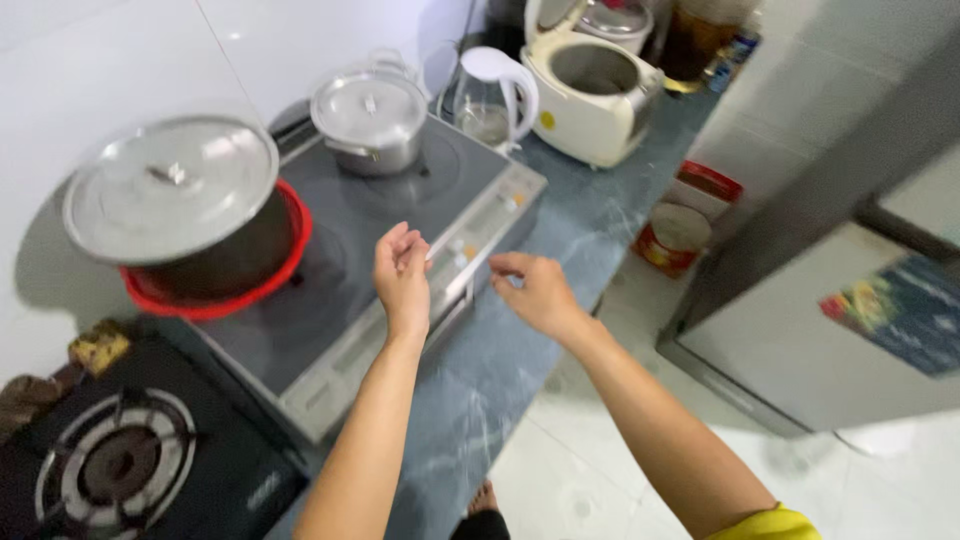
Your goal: The person rinses and wrings a cloth, then places it on the counter. They rearrange multiple bottles and containers on the countertop and a rotating spice rack, then adjust knives in a wooden holder. Finally, they move pots and a kettle onto the stovetop and close a rice cooker lid.
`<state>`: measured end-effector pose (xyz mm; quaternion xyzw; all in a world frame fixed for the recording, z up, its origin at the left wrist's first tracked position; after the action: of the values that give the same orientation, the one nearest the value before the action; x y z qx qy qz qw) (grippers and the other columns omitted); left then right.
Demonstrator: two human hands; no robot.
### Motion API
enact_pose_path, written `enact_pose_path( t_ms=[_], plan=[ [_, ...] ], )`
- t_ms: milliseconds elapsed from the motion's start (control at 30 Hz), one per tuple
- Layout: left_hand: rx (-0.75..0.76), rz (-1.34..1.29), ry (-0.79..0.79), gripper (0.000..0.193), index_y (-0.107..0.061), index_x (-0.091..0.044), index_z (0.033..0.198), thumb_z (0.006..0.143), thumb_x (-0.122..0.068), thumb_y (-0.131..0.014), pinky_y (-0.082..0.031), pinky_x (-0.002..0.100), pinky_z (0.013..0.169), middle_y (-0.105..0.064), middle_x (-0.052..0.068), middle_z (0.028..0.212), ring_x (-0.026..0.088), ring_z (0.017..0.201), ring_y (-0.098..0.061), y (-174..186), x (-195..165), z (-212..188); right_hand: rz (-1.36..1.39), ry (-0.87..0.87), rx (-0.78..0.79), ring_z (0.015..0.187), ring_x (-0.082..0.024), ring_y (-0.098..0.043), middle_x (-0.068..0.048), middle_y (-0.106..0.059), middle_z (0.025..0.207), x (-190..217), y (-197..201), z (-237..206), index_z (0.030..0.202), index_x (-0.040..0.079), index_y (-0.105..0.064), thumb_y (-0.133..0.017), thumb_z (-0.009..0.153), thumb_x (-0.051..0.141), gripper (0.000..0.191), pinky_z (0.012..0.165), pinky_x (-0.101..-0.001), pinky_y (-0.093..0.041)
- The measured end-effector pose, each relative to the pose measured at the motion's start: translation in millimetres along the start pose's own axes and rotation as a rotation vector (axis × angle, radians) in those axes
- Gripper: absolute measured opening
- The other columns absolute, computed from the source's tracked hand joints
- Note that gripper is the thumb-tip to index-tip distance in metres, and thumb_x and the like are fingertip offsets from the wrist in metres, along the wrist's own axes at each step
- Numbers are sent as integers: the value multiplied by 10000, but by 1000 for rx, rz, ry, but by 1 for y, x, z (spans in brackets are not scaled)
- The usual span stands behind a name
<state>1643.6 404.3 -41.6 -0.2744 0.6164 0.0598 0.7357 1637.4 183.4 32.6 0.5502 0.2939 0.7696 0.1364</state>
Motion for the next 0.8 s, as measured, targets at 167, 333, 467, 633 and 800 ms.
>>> enact_pose_path(
  t_ms=[167, 333, 467, 633, 800],
  plan=[
    [-229, 139, -58, 560, -441, -49, 1462, 957, -156, -657, -491, 327, 977, -572, 162, 1392, 189, 1185, -626, -1, 9, 88, 109, 38, 96, 1076, -254, -742, -142, -759, 1184, -26, -39, 102, 1243, 28, -695, -699, 900, 181, 375, 925, -356, -570],
    [-539, 170, -136, 736, -351, 17, 1501, 936, -245, -743, -470, 366, 1034, -515, 189, 1424, 254, 1230, -594, 38, 41, 178, 86, 241, 152, 1083, -277, -719, -157, -726, 1223, -31, -72, 208, 1265, 31, -692, -732, 872, 160, 416, 913, -369, -560],
    [-625, 121, -102, 721, -418, 65, 1462, 947, -322, -744, -473, 362, 1036, -678, 186, 1260, 254, 1158, -623, 62, 58, 215, 125, 356, 135, 1010, -289, -726, -165, -733, 1180, -21, -70, 291, 1213, 31, -713, -750, 890, 164, 350, 852, -368, -570],
    [-720, 98, -64, 476, -592, 70, 1233, 998, -334, -682, -466, 297, 918, -693, 56, 1103, 129, 1030, -617, 64, 58, 221, 50, 376, 162, 1013, -310, -695, -171, -714, 1144, -20, -90, 383, 1194, 54, -733, -750, 906, 241, 344, 896, -393, -555],
    [-887, 171, 2, 278, -706, -6, 1090, 1023, -268, -641, -450, 296, 605, -628, 33, 825, 110, 696, -547, 67, 43, 221, -23, 620, 53, 1204, -480, -542, -356, -547, 1364, -21, -129, 456, 1326, -48, -627, -789, 878, 307, 594, 1017, -490, -432]
  ],
)
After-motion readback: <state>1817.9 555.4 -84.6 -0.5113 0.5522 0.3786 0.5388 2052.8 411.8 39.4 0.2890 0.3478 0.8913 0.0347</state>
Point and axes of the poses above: each hand's wrist, its own z-axis towards the middle knuckle, its own y-axis out of the back of the hand, x = y × z, the point moved 10 cm from there along z, towards the middle knuckle
